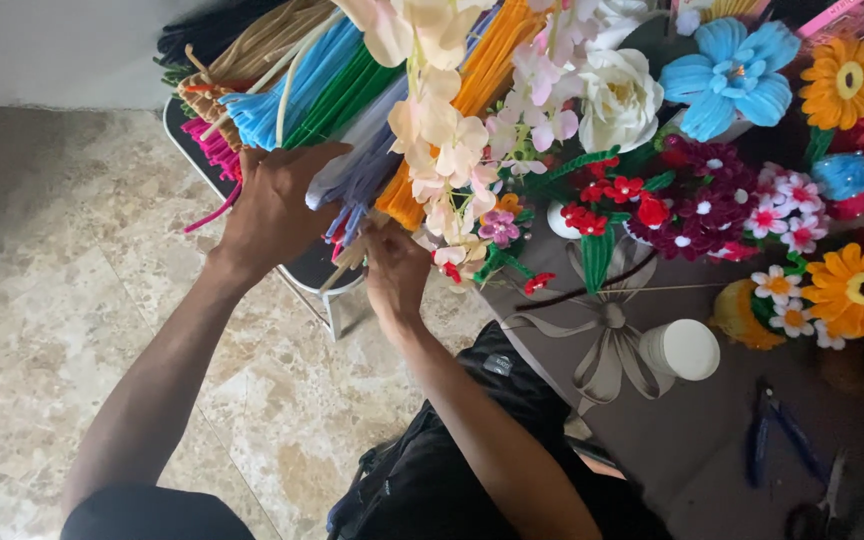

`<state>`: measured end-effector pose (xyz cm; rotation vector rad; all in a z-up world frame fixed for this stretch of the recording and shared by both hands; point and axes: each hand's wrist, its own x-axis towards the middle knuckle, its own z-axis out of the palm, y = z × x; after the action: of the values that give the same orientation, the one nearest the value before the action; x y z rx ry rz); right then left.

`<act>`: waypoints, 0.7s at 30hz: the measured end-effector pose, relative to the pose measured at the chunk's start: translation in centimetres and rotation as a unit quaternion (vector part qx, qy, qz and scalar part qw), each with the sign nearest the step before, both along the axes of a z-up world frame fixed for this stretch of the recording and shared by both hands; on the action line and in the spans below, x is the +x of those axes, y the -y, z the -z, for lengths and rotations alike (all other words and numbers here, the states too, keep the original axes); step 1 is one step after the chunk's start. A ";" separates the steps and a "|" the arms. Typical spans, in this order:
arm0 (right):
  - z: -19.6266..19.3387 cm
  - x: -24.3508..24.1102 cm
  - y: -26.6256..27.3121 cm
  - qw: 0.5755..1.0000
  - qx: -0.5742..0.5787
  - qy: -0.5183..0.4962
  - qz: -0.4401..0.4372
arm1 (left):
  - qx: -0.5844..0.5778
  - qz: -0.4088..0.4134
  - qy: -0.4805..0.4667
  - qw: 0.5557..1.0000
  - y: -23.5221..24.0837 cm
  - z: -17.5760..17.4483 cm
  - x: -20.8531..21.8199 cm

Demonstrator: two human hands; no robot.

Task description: The person adjusts a small artificial flower arrangement, then selects and cuts a cream-colored pipe cleaner. They wrap the pipe cleaner around a small white cup and trim the excess with a utility knife. The workspace contains many colorful artificial flowers and craft supplies.

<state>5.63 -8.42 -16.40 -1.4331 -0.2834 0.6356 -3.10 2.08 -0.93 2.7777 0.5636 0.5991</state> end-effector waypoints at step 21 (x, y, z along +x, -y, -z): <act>-2.4 0.6 -0.9 1.000 0.012 -0.021 -0.009 | -0.034 -0.008 -0.001 0.999 1.1 -1.1 0.1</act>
<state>6.23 -7.48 -14.01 -1.3940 -0.2710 0.6742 -2.95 0.99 0.14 2.7136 0.5952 0.5691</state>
